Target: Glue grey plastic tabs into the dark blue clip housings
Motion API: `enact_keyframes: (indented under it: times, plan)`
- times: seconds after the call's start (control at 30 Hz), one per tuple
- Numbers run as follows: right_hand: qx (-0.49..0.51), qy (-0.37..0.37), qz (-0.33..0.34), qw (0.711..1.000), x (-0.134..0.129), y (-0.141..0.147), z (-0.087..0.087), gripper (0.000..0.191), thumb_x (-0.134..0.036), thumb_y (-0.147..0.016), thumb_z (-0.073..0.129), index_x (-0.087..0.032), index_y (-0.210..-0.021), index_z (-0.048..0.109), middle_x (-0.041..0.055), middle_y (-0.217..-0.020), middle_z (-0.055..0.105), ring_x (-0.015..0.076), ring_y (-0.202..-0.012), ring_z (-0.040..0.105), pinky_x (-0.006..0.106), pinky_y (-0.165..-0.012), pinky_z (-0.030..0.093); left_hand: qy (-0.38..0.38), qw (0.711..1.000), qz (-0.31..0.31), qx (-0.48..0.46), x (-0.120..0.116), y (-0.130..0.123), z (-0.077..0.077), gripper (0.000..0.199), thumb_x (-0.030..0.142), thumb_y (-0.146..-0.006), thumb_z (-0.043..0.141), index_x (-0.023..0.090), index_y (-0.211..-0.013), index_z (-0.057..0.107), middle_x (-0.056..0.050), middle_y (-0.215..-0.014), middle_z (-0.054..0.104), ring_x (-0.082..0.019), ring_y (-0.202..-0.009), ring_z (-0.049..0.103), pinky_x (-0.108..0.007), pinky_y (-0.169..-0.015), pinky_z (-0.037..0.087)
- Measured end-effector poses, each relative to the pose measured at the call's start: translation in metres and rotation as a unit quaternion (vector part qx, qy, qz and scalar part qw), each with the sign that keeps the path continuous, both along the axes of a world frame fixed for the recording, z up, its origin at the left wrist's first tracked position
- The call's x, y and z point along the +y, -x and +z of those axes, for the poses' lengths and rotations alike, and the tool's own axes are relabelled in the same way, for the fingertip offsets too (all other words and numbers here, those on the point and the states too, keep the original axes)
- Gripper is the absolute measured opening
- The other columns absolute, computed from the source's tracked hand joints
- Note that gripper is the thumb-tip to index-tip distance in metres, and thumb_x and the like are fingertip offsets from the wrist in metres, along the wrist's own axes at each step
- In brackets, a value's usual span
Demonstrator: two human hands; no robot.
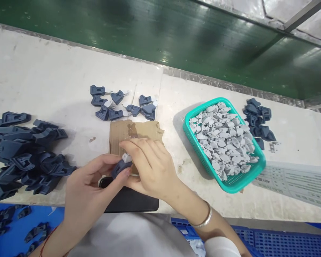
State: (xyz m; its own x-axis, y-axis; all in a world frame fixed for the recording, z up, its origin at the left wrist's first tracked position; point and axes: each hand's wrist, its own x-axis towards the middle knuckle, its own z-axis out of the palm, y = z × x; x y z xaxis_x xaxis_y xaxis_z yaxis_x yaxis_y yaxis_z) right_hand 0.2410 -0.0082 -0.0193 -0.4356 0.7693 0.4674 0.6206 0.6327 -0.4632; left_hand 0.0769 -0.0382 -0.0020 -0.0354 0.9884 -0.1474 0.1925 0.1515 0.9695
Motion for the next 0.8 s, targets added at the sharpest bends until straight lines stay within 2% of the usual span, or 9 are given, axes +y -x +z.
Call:
enact_keyframes:
  times: [0.1,0.17,0.27,0.37,0.43,0.57,0.67,0.73,0.8]
  plan:
    - [0.012,-0.007,-0.008,1.000,-0.001,-0.001,-0.001,0.035,-0.020,-0.093,0.061,-0.020,-0.127,0.058,0.0107,-0.101,0.078,0.0261,-0.092,0.073,0.039,-0.079,0.059,0.040,0.999,-0.012,-0.034,0.002,0.001,0.002,0.007,0.023,-0.086,0.080,0.025,-0.089,0.074,0.004,-0.079,0.078,-0.013,-0.071,0.072,-0.021,-0.068,0.059]
    - [0.020,-0.011,-0.008,1.000,-0.001,-0.003,-0.001,0.033,-0.022,-0.092,0.063,-0.020,-0.124,0.059,0.0090,-0.094,0.076,0.0252,-0.087,0.073,0.038,-0.077,0.058,0.108,0.984,-0.038,-0.136,0.006,0.005,0.002,0.008,0.030,-0.089,0.079,0.025,-0.094,0.075,0.002,-0.085,0.080,-0.015,-0.078,0.075,-0.022,-0.072,0.060]
    - [0.025,-0.013,-0.004,1.000,-0.002,-0.004,-0.002,0.035,-0.027,-0.091,0.068,-0.020,-0.124,0.060,0.0086,-0.092,0.076,0.0253,-0.086,0.074,0.037,-0.075,0.059,0.234,0.917,-0.112,-0.304,0.013,0.013,0.000,0.018,0.040,-0.092,0.079,0.023,-0.096,0.077,-0.002,-0.086,0.081,-0.016,-0.079,0.075,-0.024,-0.079,0.062]
    - [0.031,-0.001,0.006,0.999,0.002,-0.005,-0.001,0.038,-0.030,-0.091,0.069,-0.020,-0.127,0.059,0.0093,-0.098,0.077,0.0259,-0.091,0.075,0.038,-0.078,0.059,0.295,0.874,-0.136,-0.362,0.018,0.016,-0.002,0.021,0.041,-0.089,0.084,0.022,-0.092,0.077,0.001,-0.073,0.076,-0.012,-0.070,0.072,-0.024,-0.080,0.062]
    - [0.009,0.022,0.025,0.999,0.006,-0.009,0.004,0.044,-0.033,-0.093,0.069,-0.018,-0.133,0.058,0.0119,-0.110,0.079,0.0275,-0.102,0.075,0.040,-0.085,0.059,0.284,0.886,-0.121,-0.345,0.022,0.016,-0.003,0.022,0.038,-0.085,0.087,0.021,-0.092,0.075,0.001,-0.074,0.076,-0.012,-0.071,0.072,-0.022,-0.076,0.061]
    - [-0.029,0.050,0.012,0.998,0.016,-0.033,0.018,0.054,-0.048,-0.097,0.066,-0.017,-0.141,0.058,0.0154,-0.130,0.075,0.0311,-0.117,0.071,0.046,-0.097,0.055,0.184,0.964,-0.047,-0.185,0.037,0.019,-0.003,0.022,0.033,-0.081,0.087,0.020,-0.090,0.073,0.000,-0.077,0.078,-0.013,-0.065,0.069,-0.020,-0.061,0.056]
    - [-0.030,0.007,-0.185,0.982,0.019,-0.069,0.026,0.019,-0.032,-0.102,0.057,-0.021,-0.107,0.073,0.0103,-0.107,0.077,0.0270,-0.104,0.071,0.043,-0.094,0.053,0.082,0.995,0.047,-0.030,0.054,0.029,-0.004,0.025,0.032,-0.080,0.086,0.021,-0.100,0.075,0.001,-0.073,0.077,-0.016,-0.066,0.072,-0.022,-0.059,0.055]
    - [-0.117,0.032,-0.299,0.947,0.018,-0.095,0.027,0.023,-0.033,-0.100,0.056,-0.020,-0.102,0.075,0.0121,-0.105,0.077,0.0298,-0.104,0.069,0.046,-0.094,0.052,0.038,0.995,0.088,0.040,0.065,0.037,-0.007,0.034,0.033,-0.081,0.084,0.021,-0.111,0.076,-0.002,-0.083,0.080,-0.020,-0.078,0.078,-0.025,-0.066,0.061]
    - [-0.201,0.106,-0.326,0.918,0.016,-0.118,0.024,0.040,-0.046,-0.100,0.050,-0.019,-0.102,0.079,0.0148,-0.108,0.077,0.0357,-0.106,0.065,0.052,-0.093,0.050,0.005,0.992,0.096,0.081,0.074,0.043,-0.011,0.046,0.031,-0.082,0.081,0.020,-0.127,0.072,-0.008,-0.110,0.082,-0.024,-0.097,0.081,-0.030,-0.079,0.066]
